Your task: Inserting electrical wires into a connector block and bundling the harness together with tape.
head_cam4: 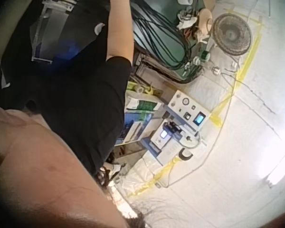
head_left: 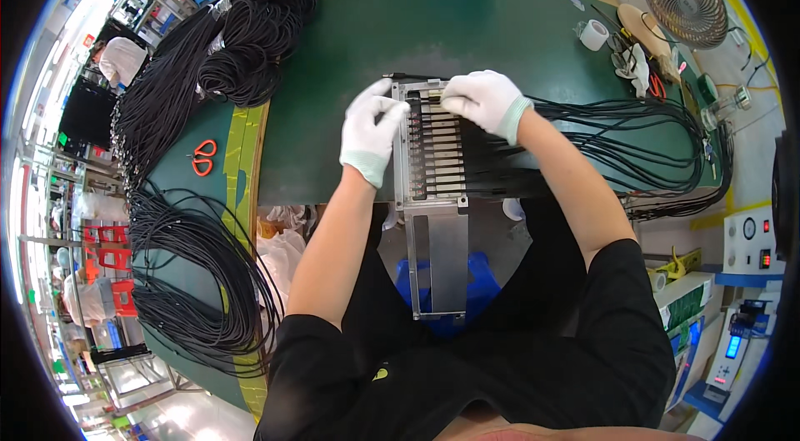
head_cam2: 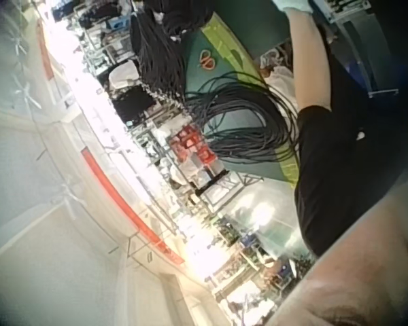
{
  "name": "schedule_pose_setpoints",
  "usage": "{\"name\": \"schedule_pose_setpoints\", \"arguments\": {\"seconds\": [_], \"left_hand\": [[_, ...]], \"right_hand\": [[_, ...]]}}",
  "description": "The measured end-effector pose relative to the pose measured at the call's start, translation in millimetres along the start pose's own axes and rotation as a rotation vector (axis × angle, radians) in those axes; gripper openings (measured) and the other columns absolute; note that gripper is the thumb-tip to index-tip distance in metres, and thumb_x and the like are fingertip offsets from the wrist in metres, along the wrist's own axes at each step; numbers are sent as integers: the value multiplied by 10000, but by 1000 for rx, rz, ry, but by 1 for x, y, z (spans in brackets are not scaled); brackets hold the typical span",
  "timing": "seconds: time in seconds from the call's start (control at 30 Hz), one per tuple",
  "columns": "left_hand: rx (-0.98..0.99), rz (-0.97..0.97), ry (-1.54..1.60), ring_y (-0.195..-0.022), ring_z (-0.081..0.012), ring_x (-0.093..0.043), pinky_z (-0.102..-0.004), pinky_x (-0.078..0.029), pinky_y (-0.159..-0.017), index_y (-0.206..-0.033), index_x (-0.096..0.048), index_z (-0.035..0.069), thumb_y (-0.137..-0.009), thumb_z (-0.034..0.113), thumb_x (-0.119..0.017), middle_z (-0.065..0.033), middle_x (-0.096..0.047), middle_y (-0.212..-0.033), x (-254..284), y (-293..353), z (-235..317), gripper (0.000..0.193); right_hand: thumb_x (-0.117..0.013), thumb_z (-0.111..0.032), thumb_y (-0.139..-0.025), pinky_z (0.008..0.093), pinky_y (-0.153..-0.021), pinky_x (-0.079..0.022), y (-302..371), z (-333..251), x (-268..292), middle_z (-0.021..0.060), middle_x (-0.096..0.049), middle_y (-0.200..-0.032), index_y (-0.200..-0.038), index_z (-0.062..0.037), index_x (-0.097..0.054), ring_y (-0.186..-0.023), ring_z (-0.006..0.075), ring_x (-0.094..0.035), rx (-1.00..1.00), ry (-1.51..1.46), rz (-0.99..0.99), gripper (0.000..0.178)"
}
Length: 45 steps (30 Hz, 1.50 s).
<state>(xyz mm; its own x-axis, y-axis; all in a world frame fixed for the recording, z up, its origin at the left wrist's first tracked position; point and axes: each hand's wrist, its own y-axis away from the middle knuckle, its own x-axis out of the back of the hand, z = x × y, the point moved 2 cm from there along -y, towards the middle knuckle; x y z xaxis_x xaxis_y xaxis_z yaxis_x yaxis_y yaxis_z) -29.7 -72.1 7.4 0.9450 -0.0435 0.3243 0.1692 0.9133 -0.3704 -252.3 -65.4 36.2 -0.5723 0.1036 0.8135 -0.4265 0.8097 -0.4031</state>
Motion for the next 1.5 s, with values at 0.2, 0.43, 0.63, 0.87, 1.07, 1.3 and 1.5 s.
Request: {"name": "schedule_pose_setpoints", "arguments": {"seconds": [0.2, 0.43, 0.63, 0.87, 1.07, 1.3, 1.5], "left_hand": [[-187, 160, -573, -1206, -271, -516, -499, -271, -1118, -728, -673, 130, -758, 225, -746, -37, -646, -1200, 9, 4, -1, 124], [-70, 151, -476, -1125, -252, -570, -392, -364, -1019, -930, -728, 154, -835, 287, -691, -84, -668, -1151, 3, 3, -9, 168], [70, 27, -460, -1128, -215, -586, -433, -300, -1103, -1014, -720, 174, -893, 335, -627, -23, -684, -1131, 4, 1, -17, 222], [111, -26, -456, -1091, -210, -605, -453, -252, -1140, -1021, -723, 181, -915, 335, -580, -12, -702, -1083, 3, 1, -18, 236], [113, -31, -458, -1098, -213, -603, -464, -240, -1146, -1020, -724, 182, -919, 331, -574, -6, -700, -1094, 3, 1, -21, 234], [87, -75, -408, -1102, -226, -601, -460, -252, -1136, -1025, -723, 182, -922, 326, -573, -16, -690, -1121, 1, 1, -20, 232], [-215, -201, -701, -1368, -432, -290, -512, -185, -1156, -1299, -603, 351, -864, 550, -582, -236, -331, -1501, -29, 9, -2, 479]], "right_hand": [[-702, -184, -812, 346, -711, -514, 9, -6, 3, 79, -676, -798, -895, -73, -661, -739, 235, -641, -191, -192, -125, 145], [-638, -241, -860, 363, -741, -513, 8, 24, 3, 70, -670, -868, -895, -136, -683, -832, 276, -645, -234, 161, 13, 120], [-639, -219, -846, 374, -752, -498, 8, 22, 5, 62, -648, -806, -861, -141, -681, -820, 283, -621, -58, 153, -19, 90], [-622, -243, -857, 394, -799, -471, 7, 26, 8, 47, -635, -810, -869, -165, -682, -854, 272, -603, -43, 269, -42, 99], [-615, -265, -872, 390, -819, -458, 6, 27, 6, 33, -638, -841, -898, -184, -683, -884, 258, -599, -57, 315, -91, 109], [-617, -255, -870, 378, -800, -448, 6, 24, 5, 29, -628, -835, -884, -184, -673, -881, 254, -587, -24, 311, -49, 91], [-615, -268, -869, 376, -794, -452, 7, 22, 1, 33, -631, -837, -870, -177, -663, -883, 255, -590, -24, 336, -33, 102]]}}
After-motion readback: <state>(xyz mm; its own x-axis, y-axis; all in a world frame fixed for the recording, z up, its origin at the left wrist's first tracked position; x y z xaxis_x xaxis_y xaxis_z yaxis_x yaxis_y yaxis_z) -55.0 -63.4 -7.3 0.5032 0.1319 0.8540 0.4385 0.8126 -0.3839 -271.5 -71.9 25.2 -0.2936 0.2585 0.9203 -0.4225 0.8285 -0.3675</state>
